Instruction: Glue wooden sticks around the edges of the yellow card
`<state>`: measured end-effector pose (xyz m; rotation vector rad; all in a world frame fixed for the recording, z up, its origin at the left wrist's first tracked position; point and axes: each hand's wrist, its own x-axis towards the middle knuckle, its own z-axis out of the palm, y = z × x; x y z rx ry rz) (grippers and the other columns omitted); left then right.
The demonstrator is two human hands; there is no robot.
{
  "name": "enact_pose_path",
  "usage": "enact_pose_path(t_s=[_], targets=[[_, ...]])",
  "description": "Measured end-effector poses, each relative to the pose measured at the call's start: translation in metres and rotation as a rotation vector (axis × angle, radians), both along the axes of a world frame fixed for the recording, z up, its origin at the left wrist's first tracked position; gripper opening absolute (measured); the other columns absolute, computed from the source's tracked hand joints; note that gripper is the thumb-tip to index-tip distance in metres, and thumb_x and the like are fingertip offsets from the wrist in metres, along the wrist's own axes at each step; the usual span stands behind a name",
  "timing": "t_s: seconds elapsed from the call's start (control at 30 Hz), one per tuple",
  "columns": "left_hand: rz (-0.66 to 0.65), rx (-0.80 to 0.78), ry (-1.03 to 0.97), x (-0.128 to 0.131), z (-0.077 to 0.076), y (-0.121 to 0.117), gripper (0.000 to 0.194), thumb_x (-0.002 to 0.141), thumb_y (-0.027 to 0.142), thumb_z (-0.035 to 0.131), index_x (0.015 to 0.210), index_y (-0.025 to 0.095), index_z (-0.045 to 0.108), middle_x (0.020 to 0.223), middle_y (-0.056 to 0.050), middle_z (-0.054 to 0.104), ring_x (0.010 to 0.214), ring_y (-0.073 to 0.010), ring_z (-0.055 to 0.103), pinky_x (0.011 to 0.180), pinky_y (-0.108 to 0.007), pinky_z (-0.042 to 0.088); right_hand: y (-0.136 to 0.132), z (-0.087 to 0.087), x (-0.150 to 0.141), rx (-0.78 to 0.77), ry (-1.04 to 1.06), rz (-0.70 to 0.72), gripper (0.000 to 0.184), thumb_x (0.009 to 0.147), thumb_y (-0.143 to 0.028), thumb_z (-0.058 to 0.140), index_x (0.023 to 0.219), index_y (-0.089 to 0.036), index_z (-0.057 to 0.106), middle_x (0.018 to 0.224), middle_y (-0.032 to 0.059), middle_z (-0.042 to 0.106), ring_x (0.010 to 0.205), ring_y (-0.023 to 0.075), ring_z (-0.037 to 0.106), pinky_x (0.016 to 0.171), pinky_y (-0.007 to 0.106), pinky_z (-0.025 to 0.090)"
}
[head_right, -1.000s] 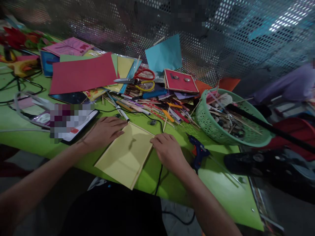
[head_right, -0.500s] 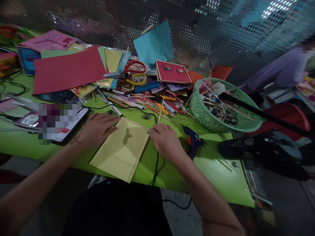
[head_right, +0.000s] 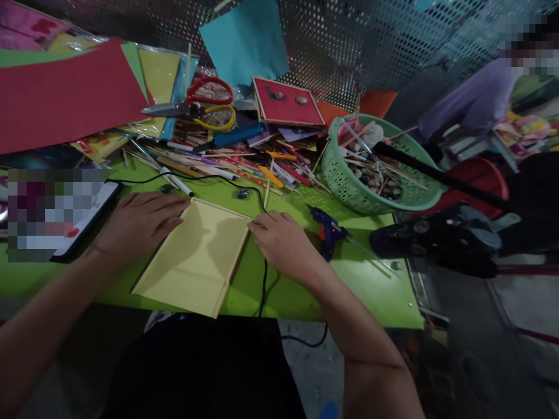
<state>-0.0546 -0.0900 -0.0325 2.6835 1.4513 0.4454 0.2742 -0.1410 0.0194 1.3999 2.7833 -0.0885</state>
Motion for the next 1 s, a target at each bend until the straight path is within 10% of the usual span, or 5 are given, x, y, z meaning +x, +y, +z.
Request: enact_pose_path(t_s=[1.0], targets=[[0.065, -0.030, 0.013, 0.002, 0.004, -0.006, 0.047, 0.111, 0.043, 0.034, 0.139, 0.026, 0.068, 0.146, -0.001, 0.069, 0.134, -0.0277, 0.058, 0.114, -0.047, 0.041, -0.003, -0.014, -0.010, 0.014, -0.043, -0.002, 0.047, 0.101, -0.017, 0.056, 0.147, -0.011, 0.059, 0.141, 0.0184, 0.069, 0.125, 0.0335, 0.061, 0.102, 0.046, 0.046]])
